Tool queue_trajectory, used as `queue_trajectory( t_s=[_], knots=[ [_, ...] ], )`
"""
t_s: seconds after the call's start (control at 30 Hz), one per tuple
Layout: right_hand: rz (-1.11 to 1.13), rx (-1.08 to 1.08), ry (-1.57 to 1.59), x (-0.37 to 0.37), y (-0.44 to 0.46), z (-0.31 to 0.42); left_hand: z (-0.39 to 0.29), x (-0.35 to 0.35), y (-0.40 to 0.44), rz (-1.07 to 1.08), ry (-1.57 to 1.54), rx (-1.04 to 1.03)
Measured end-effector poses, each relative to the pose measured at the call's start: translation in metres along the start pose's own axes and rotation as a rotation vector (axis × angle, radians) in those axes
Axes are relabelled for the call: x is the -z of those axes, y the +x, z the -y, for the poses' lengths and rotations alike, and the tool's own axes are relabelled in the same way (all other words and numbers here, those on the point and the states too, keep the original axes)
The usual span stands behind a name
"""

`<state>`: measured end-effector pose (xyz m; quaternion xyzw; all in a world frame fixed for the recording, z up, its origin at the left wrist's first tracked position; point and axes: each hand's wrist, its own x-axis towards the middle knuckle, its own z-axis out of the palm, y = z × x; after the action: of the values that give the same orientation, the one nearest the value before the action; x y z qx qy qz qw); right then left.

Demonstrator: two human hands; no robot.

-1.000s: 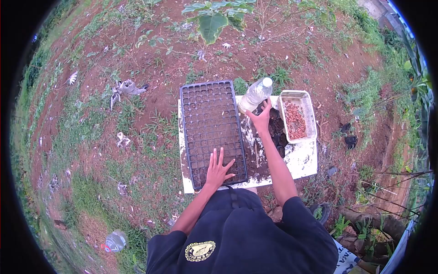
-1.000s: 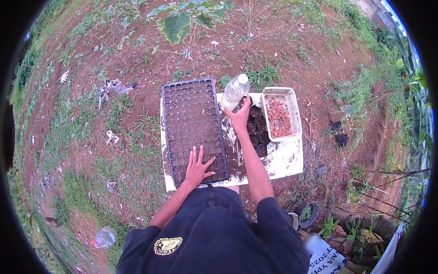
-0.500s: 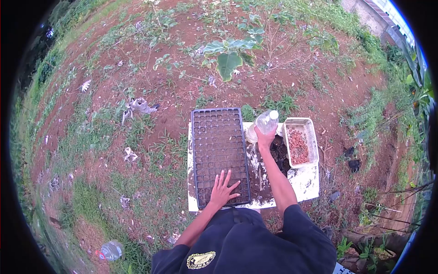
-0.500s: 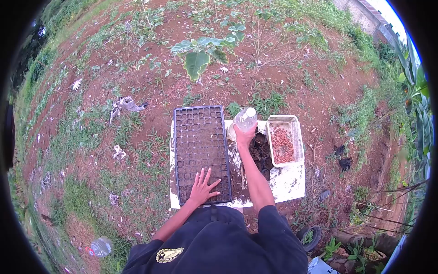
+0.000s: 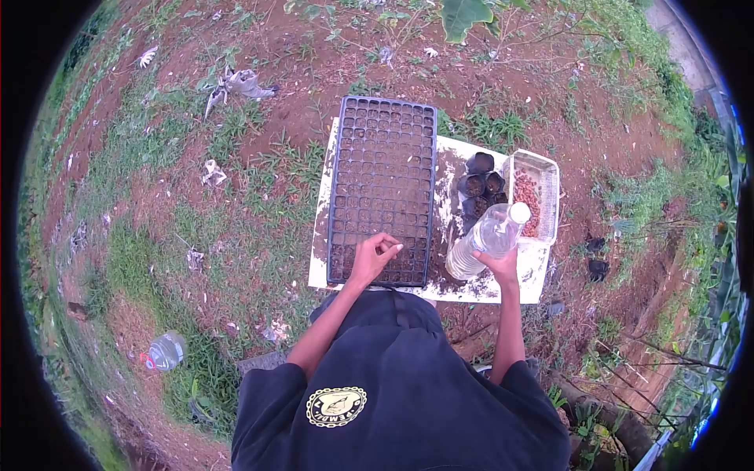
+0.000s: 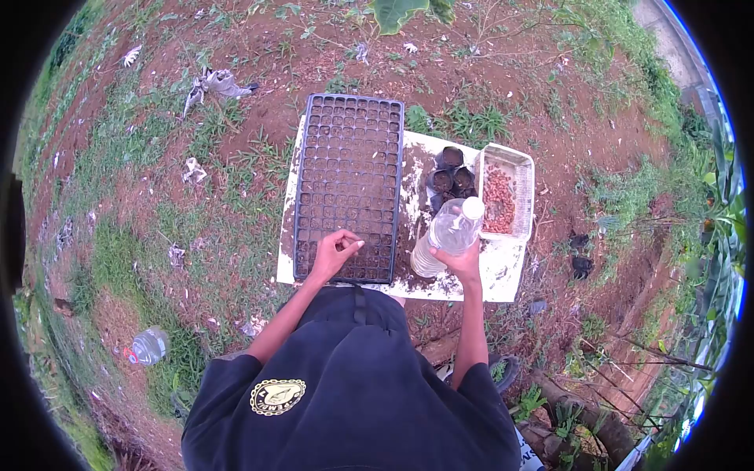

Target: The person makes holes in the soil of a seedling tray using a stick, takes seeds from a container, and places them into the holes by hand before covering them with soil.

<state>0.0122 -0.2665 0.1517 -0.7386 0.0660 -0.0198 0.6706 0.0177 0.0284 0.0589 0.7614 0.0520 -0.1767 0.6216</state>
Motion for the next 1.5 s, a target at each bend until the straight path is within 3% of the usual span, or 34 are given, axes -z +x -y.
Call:
queue_trajectory(
  t_s=[0.1,0.2,0.23,0.37,0.43,0.67,1.5],
  knots=[
    [0.18,-0.182,-0.128,0.002,-0.025,-0.017,-0.006,-0.002,-0.002,0.158,0.048,0.083],
    [0.343,-0.349,-0.158,-0.004,-0.037,-0.032,-0.006,-0.017,-0.002,0.398,-0.131,0.095],
    [0.398,-0.386,-0.154,-0.006,-0.04,-0.037,-0.003,-0.023,-0.006,0.392,-0.141,0.106],
    [0.445,-0.382,-0.3,-0.007,-0.048,-0.059,0.003,-0.039,-0.014,0.561,-0.182,0.034],
    [0.538,-0.407,-0.597,-0.009,-0.044,-0.06,0.006,-0.046,-0.015,0.61,-0.232,0.104],
    [0.626,-0.447,-0.645,-0.018,-0.033,-0.068,0.025,-0.054,-0.01,0.538,-0.102,0.094],
    [0.772,-0.705,-0.582,-0.019,-0.02,-0.072,0.044,-0.064,-0.01,0.48,-0.204,0.226]
  ],
)
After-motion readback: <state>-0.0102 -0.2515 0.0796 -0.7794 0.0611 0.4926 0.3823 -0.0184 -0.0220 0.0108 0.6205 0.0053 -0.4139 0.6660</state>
